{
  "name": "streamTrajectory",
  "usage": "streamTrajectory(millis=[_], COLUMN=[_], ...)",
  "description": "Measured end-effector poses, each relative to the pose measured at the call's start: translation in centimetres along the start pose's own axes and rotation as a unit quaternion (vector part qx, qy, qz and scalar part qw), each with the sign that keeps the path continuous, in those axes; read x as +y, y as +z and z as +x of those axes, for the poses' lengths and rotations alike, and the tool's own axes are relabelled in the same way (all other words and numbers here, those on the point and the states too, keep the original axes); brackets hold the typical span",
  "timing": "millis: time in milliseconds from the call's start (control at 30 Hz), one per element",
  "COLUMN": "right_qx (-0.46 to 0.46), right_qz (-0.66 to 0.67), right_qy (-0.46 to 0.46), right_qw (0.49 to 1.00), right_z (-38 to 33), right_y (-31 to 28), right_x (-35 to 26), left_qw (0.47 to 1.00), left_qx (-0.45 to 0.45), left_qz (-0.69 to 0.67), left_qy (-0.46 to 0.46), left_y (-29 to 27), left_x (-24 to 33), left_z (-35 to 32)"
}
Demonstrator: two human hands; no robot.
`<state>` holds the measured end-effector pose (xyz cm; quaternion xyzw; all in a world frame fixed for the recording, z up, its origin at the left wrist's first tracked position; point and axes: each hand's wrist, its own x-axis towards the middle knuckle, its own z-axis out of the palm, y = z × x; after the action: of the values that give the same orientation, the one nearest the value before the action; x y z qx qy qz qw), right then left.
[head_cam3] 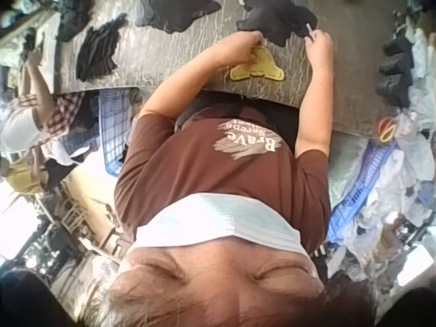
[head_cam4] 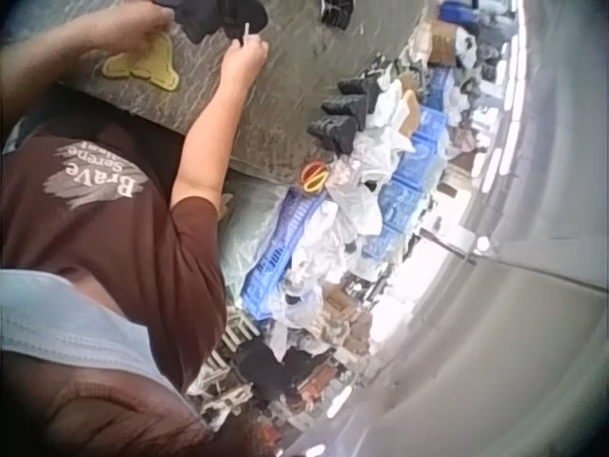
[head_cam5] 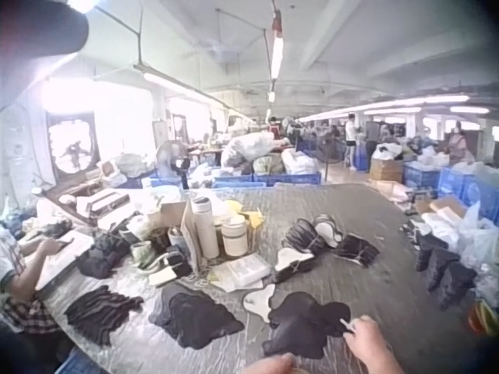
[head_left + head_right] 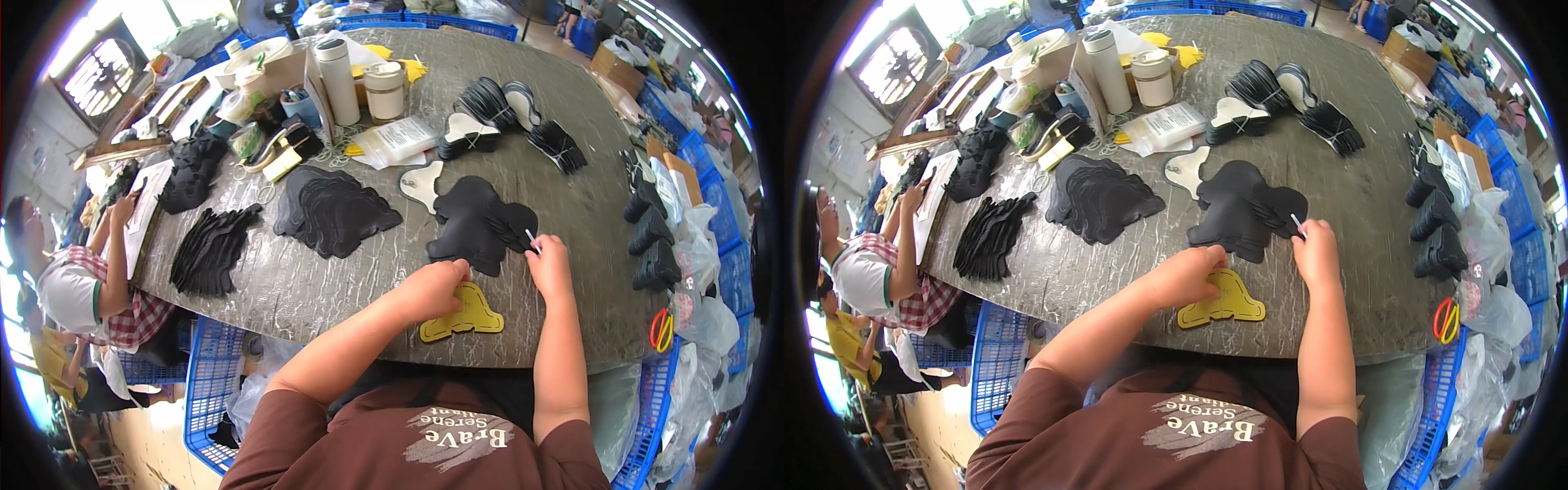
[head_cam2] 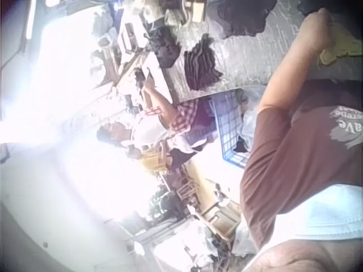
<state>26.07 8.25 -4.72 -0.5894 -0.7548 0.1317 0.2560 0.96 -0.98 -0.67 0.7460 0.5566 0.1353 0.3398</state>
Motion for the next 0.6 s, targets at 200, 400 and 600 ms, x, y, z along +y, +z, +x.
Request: streamTrajectory(millis=[200,400,600], right_qx=[0.101,0.086,-0.06], right_qz=[0.072,0.065,0.078], right_qy=[0.016,-0.2,-0.252], right_qw=[0.992,0.974,0.963], right_z=[-1.9,-8.1,-13.4], right_y=[-1.5,-1.5,0.4], right_x=[0.3,-5.7,-8.0], left_qw=[0.965,0.87,0.892], left_qx=[0.249,0.477,0.366], left_qz=[-0.08,-0.084,-0.252], left_qy=[-0.037,-0.089,-0.079], left_y=[-6.7,-12.5,-7.4], left_x=[-6.2,-13.1,-7.5], left_z=[-2.2,-3.5,-3.1])
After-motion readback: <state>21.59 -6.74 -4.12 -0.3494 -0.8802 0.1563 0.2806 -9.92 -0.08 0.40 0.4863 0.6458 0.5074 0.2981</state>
